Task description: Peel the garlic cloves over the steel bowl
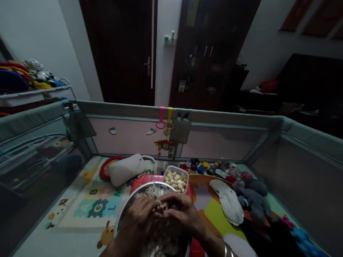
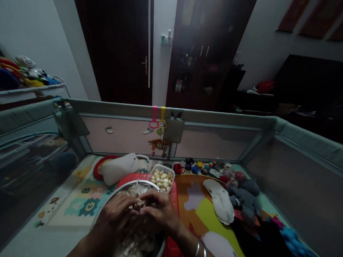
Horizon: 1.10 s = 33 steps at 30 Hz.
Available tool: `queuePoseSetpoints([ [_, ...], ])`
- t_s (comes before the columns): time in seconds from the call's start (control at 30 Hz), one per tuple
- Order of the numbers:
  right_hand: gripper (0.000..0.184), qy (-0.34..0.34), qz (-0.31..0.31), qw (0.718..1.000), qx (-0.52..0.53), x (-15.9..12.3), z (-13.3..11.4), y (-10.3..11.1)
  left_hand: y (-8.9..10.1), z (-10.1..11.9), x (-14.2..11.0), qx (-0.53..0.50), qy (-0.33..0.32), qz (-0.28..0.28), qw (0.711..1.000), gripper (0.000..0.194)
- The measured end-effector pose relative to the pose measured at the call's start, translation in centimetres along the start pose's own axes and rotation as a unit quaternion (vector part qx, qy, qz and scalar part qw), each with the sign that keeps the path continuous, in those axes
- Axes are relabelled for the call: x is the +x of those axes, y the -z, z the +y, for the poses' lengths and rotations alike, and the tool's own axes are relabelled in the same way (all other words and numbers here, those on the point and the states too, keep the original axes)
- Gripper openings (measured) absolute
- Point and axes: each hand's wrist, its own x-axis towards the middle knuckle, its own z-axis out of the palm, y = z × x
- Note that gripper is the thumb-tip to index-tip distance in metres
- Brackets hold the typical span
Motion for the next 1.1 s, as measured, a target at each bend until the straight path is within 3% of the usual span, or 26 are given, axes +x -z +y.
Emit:
queuePoseSetpoints([
  [0.23, 0.028, 0.071, -0.004, 0.996, -0.06, -0.6, -0.2, 0.1, 0.5, 0.0, 0.2, -0.077, 0.002, 0.025, 0.997, 0.019],
  [0.43, 0.022, 0.12, 0.006, 0.989, -0.085, -0.7, -0.9, -0.2, 0.8, 0.2, 0.3, -0.103, 0.049, 0.03, 0.993, 0.012],
  [0.63, 0.022, 0.116, 0.057, 0.979, -0.159, -0.8, -0.8, -0.3, 0.4, 0.1, 0.3, -0.108, 0.098, 0.035, 0.989, 0.012],
  [0.9, 0.032, 0.084, 0.035, 0.962, -0.257, -0.6, 0.1, -1.0, 1.1, -0.1, 0.6, -0.126, 0.133, 0.067, 0.981, 0.004],
  [1.1, 0.017, 0.109, 0.001, 0.937, -0.331, -0.9, 1.2, -1.2, 2.1, -0.4, 0.7, -0.11, 0.146, 0.093, 0.979, 0.007],
])
